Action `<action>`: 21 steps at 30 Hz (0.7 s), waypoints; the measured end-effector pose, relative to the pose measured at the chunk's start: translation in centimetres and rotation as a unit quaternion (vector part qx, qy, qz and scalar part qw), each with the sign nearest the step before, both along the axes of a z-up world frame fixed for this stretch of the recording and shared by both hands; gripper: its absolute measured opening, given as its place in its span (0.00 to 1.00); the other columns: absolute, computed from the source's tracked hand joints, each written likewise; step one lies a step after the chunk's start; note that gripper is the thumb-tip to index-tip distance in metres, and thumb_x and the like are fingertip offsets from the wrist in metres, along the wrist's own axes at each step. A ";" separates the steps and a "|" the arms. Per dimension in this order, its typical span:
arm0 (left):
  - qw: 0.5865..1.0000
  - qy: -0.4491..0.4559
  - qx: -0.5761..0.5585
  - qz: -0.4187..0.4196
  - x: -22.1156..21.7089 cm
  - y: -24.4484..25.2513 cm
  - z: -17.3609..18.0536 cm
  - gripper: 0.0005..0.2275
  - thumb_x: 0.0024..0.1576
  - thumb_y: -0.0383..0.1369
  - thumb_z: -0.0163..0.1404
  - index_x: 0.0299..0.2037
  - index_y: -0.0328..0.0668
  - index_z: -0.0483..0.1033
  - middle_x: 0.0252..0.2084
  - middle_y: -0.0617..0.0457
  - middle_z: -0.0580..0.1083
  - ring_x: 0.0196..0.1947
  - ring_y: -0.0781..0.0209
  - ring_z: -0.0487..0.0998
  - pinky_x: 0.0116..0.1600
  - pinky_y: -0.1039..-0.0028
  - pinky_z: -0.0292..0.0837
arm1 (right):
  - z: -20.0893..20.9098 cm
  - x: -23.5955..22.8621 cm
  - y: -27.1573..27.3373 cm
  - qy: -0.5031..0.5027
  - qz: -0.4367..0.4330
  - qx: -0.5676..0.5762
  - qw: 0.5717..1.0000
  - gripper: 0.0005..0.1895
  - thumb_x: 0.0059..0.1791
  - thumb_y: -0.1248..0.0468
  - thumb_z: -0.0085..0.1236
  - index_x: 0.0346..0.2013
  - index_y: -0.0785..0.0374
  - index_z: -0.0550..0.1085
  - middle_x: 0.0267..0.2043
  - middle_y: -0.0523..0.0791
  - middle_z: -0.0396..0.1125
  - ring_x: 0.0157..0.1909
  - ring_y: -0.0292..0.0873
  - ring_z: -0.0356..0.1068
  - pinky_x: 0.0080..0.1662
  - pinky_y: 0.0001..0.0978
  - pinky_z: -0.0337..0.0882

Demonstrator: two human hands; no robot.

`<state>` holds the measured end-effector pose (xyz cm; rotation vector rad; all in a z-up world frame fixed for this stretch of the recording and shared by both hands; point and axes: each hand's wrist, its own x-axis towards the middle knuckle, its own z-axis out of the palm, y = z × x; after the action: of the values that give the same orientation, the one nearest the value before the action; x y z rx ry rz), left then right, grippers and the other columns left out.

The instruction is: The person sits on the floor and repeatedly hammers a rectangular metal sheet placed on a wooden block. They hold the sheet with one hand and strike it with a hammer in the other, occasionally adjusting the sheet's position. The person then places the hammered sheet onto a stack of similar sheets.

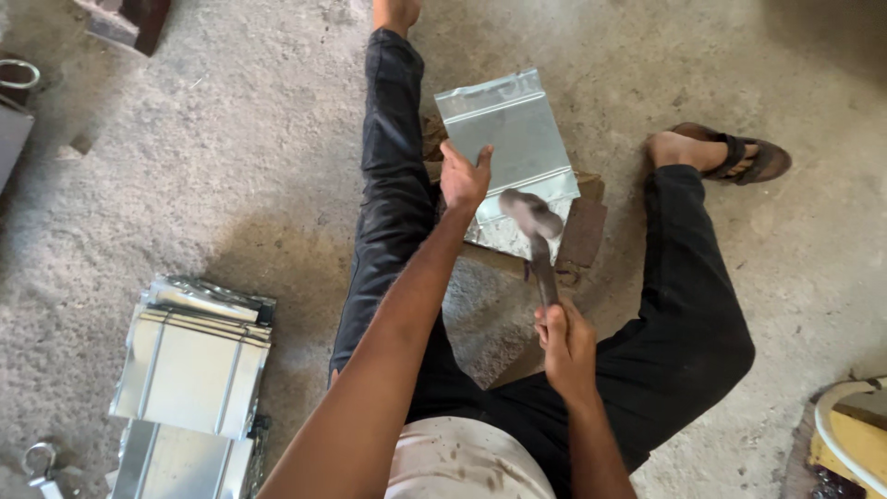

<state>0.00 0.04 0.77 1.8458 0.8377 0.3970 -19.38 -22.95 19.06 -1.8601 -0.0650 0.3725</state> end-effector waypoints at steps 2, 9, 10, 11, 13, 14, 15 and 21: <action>1.000 -0.005 0.013 -0.004 0.3 0.0 -0.2 0.29 0.55 0.46 0.60 0.55 0.34 0.58 0.48 0.31 0.75 0.48 0.30 0.76 0.51 0.50 0.71 | -1.5 0.0 0.0 -0.060 -0.014 0.046 0.997 0.24 0.59 0.46 0.39 0.37 0.65 0.70 0.21 0.38 0.58 0.22 0.31 0.55 0.26 0.28 0.53; 1.000 -0.014 0.013 -0.003 0.2 0.3 0.0 0.29 0.55 0.45 0.60 0.56 0.33 0.57 0.48 0.31 0.75 0.48 0.30 0.76 0.51 0.50 0.71 | -8.6 3.7 -1.5 0.046 -0.026 -0.077 0.996 0.26 0.58 0.45 0.39 0.31 0.63 0.72 0.21 0.41 0.62 0.20 0.35 0.59 0.24 0.27 0.58; 1.000 -0.008 0.013 -0.003 0.2 0.4 0.0 0.29 0.55 0.45 0.60 0.55 0.33 0.57 0.48 0.31 0.75 0.48 0.30 0.76 0.51 0.50 0.71 | -8.2 3.7 -1.7 0.036 -0.059 -0.062 0.996 0.25 0.58 0.45 0.39 0.32 0.62 0.71 0.23 0.40 0.62 0.22 0.34 0.60 0.24 0.27 0.59; 1.000 -0.003 0.012 -0.002 0.4 0.5 0.0 0.29 0.55 0.44 0.60 0.55 0.33 0.57 0.48 0.31 0.75 0.48 0.29 0.76 0.51 0.50 0.71 | -7.7 3.7 -2.0 0.027 -0.092 -0.046 0.994 0.25 0.58 0.46 0.38 0.32 0.62 0.70 0.25 0.39 0.63 0.23 0.33 0.61 0.25 0.26 0.60; 1.000 -0.007 0.011 -0.011 -0.5 -0.3 -0.2 0.29 0.56 0.44 0.60 0.55 0.33 0.58 0.48 0.31 0.75 0.48 0.29 0.76 0.51 0.50 0.72 | -7.1 2.4 -2.3 -0.015 -0.123 -0.006 0.992 0.24 0.60 0.46 0.38 0.34 0.62 0.68 0.25 0.39 0.61 0.24 0.32 0.60 0.26 0.26 0.59; 0.999 -0.028 0.015 -0.011 -0.4 0.0 -0.1 0.28 0.56 0.43 0.60 0.55 0.33 0.58 0.48 0.31 0.75 0.48 0.30 0.76 0.51 0.50 0.72 | -7.5 2.6 -2.0 -0.058 -0.112 0.024 0.992 0.24 0.60 0.46 0.37 0.35 0.62 0.68 0.24 0.39 0.60 0.23 0.32 0.58 0.26 0.26 0.57; 0.999 -0.048 0.019 -0.010 -0.2 0.3 0.2 0.28 0.56 0.43 0.60 0.55 0.33 0.58 0.49 0.32 0.75 0.48 0.30 0.76 0.51 0.51 0.72 | -8.0 2.8 -1.7 -0.101 -0.100 0.053 0.988 0.24 0.61 0.45 0.37 0.35 0.62 0.67 0.23 0.40 0.58 0.23 0.33 0.56 0.26 0.26 0.56; 1.000 0.001 -0.017 -0.008 -0.1 0.3 0.3 0.28 0.56 0.43 0.60 0.56 0.33 0.58 0.49 0.31 0.74 0.49 0.29 0.76 0.52 0.51 0.71 | -7.8 5.4 -2.8 0.049 -0.099 -0.119 0.987 0.27 0.60 0.47 0.38 0.29 0.64 0.71 0.21 0.41 0.59 0.21 0.38 0.57 0.27 0.35 0.59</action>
<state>-0.13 0.33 1.08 1.8209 0.8254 0.3694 -13.97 -25.73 11.26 -2.0599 0.2395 0.3442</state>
